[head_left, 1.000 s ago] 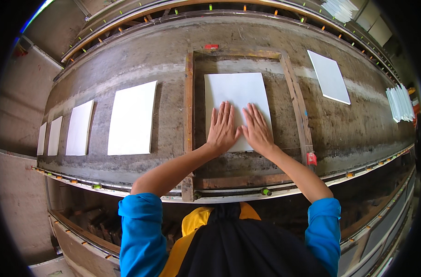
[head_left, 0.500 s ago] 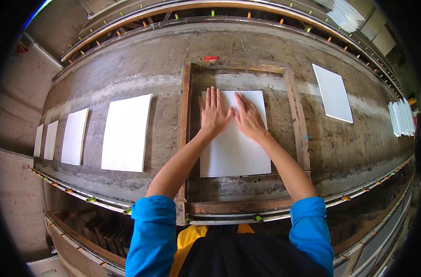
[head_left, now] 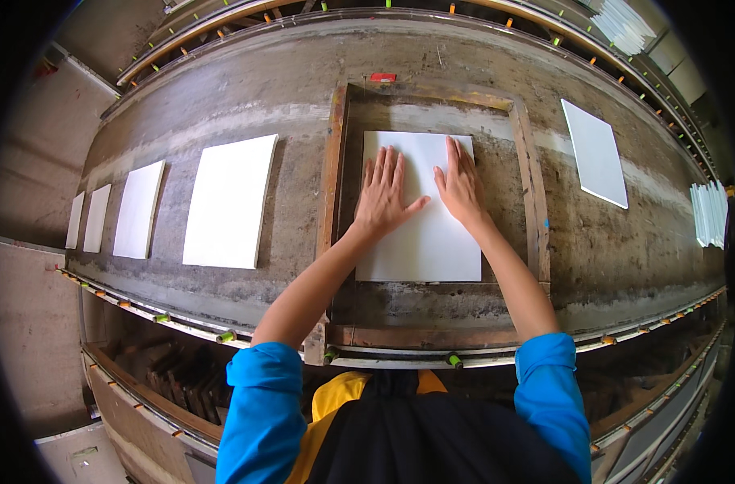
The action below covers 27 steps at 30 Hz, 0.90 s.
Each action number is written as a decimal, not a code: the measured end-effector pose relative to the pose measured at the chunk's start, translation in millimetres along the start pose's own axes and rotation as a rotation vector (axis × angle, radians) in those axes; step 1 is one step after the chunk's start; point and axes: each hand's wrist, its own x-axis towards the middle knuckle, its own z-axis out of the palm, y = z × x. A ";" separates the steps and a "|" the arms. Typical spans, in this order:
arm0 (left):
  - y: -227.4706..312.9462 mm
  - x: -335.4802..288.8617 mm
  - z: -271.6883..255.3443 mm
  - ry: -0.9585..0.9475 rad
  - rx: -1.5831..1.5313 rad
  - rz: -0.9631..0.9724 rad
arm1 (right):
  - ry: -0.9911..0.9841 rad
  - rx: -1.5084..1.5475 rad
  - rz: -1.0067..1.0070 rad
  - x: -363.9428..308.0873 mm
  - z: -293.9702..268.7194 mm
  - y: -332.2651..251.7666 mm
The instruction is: The person places white rectangular panels into a wooden frame on a conveyor belt, pressing them down to align them. They then lift the frame and move it along the belt, repeating the process with additional panels from a nearby stack.
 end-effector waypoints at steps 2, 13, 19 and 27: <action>3.6 -13.6 -3.0 -0.021 0.023 0.044 | -0.024 0.014 -0.027 -13.6 -9.9 -8.5; 20.6 -64.1 -18.5 -0.048 0.005 0.155 | -0.210 -0.048 -0.113 -78.1 -51.5 -38.8; 22.4 -75.8 -29.2 -0.111 0.003 0.213 | -0.340 -0.110 -0.141 -104.5 -66.7 -50.5; 11.8 -74.3 -34.9 -0.305 -0.047 0.273 | -0.560 -0.098 -0.184 -110.5 -87.3 -45.7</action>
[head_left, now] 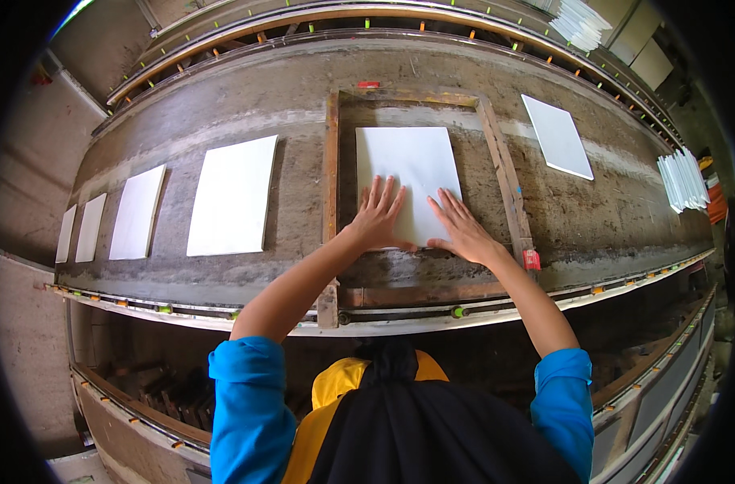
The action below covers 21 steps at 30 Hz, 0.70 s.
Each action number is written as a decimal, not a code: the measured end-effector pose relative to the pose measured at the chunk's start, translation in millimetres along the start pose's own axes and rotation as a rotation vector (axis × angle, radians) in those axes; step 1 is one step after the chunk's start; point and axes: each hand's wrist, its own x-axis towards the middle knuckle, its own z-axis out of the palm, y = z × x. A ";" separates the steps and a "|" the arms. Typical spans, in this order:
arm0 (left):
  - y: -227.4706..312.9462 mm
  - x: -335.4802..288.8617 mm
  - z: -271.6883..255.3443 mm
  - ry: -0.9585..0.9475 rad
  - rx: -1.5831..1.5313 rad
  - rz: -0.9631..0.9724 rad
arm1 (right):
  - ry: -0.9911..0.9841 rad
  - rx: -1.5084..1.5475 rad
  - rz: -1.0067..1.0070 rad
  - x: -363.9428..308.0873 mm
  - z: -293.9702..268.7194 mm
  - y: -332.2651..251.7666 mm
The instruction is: The person places white rectangular panels into a wooden frame on a conveyor belt, pressing them down to align them. They then lift the frame and move it along the belt, repeating the process with additional panels from a nearby stack.
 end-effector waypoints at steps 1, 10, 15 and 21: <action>-4.4 1.8 -0.9 -0.056 0.015 0.010 | -0.048 0.035 0.018 0.6 -3.5 0.7; -2.0 5.5 -21.8 -0.214 0.003 -0.198 | 0.022 0.167 0.124 11.9 -15.8 6.8; -10.7 29.1 16.8 0.251 -0.010 -0.248 | 0.251 -0.016 0.114 38.2 19.8 12.8; -45.5 76.6 14.0 0.396 -0.039 -0.370 | 0.388 -0.017 0.203 95.7 25.8 54.8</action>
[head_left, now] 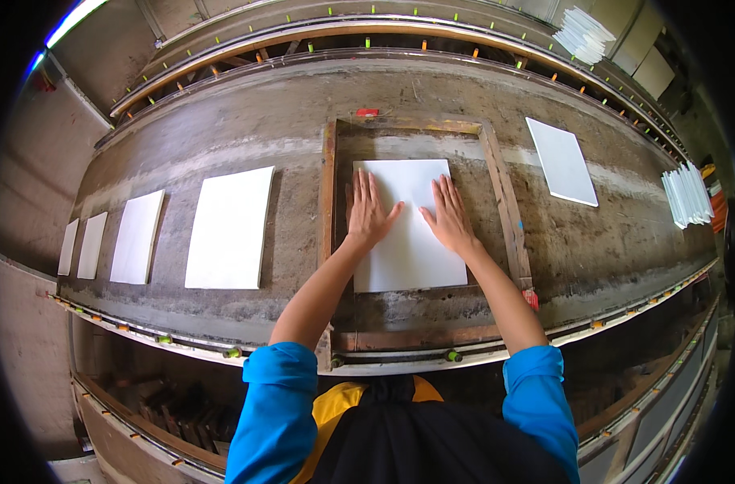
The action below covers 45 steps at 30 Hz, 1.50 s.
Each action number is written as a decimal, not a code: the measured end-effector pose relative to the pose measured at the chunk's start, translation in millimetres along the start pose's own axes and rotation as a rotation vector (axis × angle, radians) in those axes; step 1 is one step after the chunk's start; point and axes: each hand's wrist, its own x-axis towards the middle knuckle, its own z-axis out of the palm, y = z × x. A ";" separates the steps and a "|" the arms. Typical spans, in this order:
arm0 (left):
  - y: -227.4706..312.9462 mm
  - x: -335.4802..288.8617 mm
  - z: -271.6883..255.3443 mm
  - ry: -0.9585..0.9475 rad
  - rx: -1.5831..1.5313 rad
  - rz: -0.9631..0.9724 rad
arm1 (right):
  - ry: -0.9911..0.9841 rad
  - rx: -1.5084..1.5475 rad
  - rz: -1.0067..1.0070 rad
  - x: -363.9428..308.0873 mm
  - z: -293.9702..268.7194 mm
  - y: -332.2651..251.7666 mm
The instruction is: The person places white rectangular panels into a wooden frame on a conveyor belt, pressing them down to align them. They then lift the frame and move it along the belt, repeating the process with additional panels from a nearby stack.
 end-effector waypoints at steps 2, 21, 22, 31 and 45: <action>-2.6 10.6 1.7 0.011 0.026 -0.005 | 0.005 -0.040 0.021 17.0 7.6 9.6; -18.3 42.3 16.5 -0.095 0.078 0.100 | -0.089 -0.016 -0.210 73.3 24.0 25.0; -23.4 43.0 21.2 -0.086 0.014 0.121 | -0.086 0.024 -0.247 74.4 27.0 13.6; -11.9 52.0 16.8 -0.079 0.144 0.036 | -0.069 0.187 -0.208 76.8 28.1 30.1; -17.2 20.2 1.6 -0.156 0.086 0.158 | -0.050 -0.034 -0.050 37.3 12.0 16.3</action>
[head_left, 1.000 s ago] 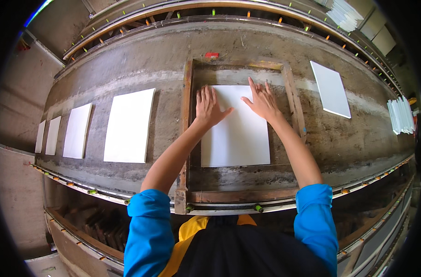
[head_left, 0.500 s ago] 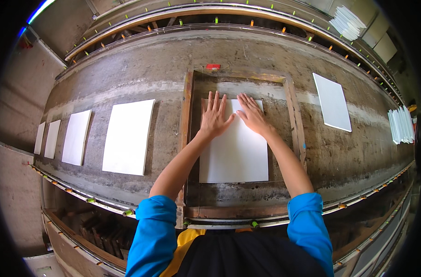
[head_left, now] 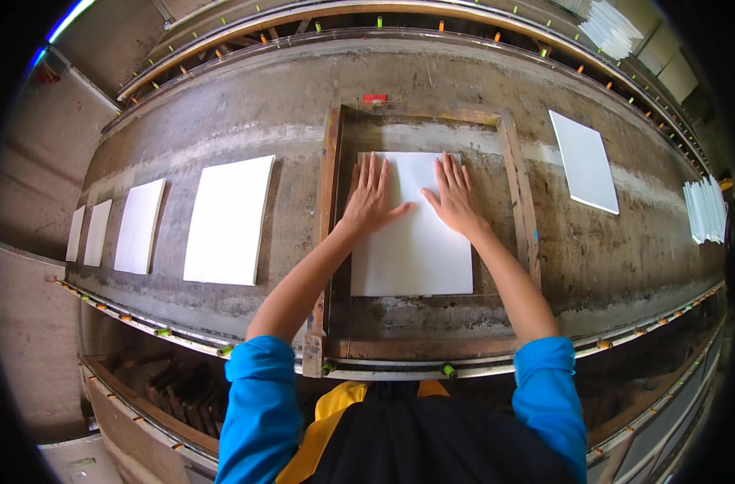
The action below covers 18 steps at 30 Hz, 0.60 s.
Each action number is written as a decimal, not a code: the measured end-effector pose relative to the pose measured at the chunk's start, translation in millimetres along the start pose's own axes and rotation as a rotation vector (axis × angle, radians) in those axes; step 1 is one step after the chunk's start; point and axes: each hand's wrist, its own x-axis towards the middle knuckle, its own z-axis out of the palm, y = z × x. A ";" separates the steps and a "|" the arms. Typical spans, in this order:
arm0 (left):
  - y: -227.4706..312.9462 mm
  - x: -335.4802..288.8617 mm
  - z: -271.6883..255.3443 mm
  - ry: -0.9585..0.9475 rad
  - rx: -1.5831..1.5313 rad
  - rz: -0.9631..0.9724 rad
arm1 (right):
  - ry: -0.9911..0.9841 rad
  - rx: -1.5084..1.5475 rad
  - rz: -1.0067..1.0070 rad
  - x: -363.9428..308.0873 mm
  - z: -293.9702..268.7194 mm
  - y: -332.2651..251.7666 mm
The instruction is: The person places white rectangular panels into a wooden frame on a conveyor belt, pressing them down to align them. They then lift the frame and move it along the belt, repeating the process with additional panels from a nearby stack.
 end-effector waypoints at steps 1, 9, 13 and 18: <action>2.0 -12.9 -3.3 -0.022 -0.012 0.030 | -0.040 0.013 -0.033 -13.4 -5.6 -3.9; 30.2 -93.3 -54.3 -0.294 -0.068 0.262 | -0.366 0.137 -0.153 -116.1 -67.4 -33.3; 34.3 -99.9 -55.9 -0.252 -0.128 0.254 | -0.359 0.082 -0.166 -121.4 -74.2 -39.9; 38.1 -100.3 -58.2 -0.230 -0.137 0.261 | -0.324 0.094 -0.155 -123.0 -74.2 -40.7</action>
